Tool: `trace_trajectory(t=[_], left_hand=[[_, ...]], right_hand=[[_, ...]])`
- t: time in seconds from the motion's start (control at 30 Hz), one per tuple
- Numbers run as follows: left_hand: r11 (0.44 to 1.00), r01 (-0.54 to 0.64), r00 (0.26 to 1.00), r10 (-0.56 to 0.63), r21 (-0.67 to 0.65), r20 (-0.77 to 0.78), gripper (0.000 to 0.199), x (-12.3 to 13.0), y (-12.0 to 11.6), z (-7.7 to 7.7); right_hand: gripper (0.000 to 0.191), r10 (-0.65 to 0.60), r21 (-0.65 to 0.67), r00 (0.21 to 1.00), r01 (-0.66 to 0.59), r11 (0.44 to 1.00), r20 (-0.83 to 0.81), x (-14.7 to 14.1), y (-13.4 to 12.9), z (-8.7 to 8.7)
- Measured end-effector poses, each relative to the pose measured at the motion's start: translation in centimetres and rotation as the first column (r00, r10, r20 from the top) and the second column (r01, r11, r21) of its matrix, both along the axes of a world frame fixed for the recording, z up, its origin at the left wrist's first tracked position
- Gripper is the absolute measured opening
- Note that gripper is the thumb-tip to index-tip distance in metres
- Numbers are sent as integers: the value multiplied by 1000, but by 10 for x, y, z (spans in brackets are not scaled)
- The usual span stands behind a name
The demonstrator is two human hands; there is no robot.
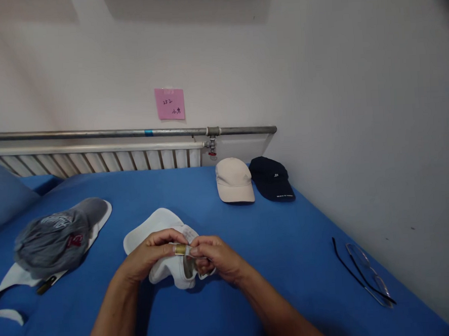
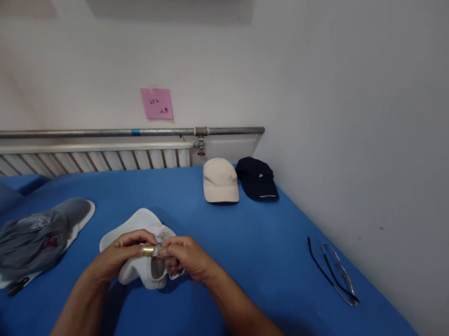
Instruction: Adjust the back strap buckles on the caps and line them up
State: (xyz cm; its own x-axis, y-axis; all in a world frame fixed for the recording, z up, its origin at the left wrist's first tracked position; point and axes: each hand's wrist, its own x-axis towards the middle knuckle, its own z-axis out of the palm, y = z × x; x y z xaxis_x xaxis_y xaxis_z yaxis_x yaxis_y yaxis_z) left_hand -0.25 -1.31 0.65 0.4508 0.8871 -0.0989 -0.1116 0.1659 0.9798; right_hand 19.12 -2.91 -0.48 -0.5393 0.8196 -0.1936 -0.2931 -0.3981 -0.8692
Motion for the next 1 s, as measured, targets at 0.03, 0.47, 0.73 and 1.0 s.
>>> trace_trajectory(t=[0.03,0.47,0.73,1.0], left_hand=[[1000,-4,1000,4,2,0,16,0,0,1],[996,-83,995,85,-45,52,21,4,1,-2],[997,-72,995,72,-2,70,24,2,1,-1],[997,-28,995,21,73,95,21,0,2,-1]], right_hand=[[20,-6,-15,1000,5,1000,-19,-1,0,-1],[19,-141,39,990,140,989,16,-8,2,-7],[18,-172,48,985,171,984,17,-10,4,-12],[22,-151,71,988,151,986,-8,-10,1,-10]])
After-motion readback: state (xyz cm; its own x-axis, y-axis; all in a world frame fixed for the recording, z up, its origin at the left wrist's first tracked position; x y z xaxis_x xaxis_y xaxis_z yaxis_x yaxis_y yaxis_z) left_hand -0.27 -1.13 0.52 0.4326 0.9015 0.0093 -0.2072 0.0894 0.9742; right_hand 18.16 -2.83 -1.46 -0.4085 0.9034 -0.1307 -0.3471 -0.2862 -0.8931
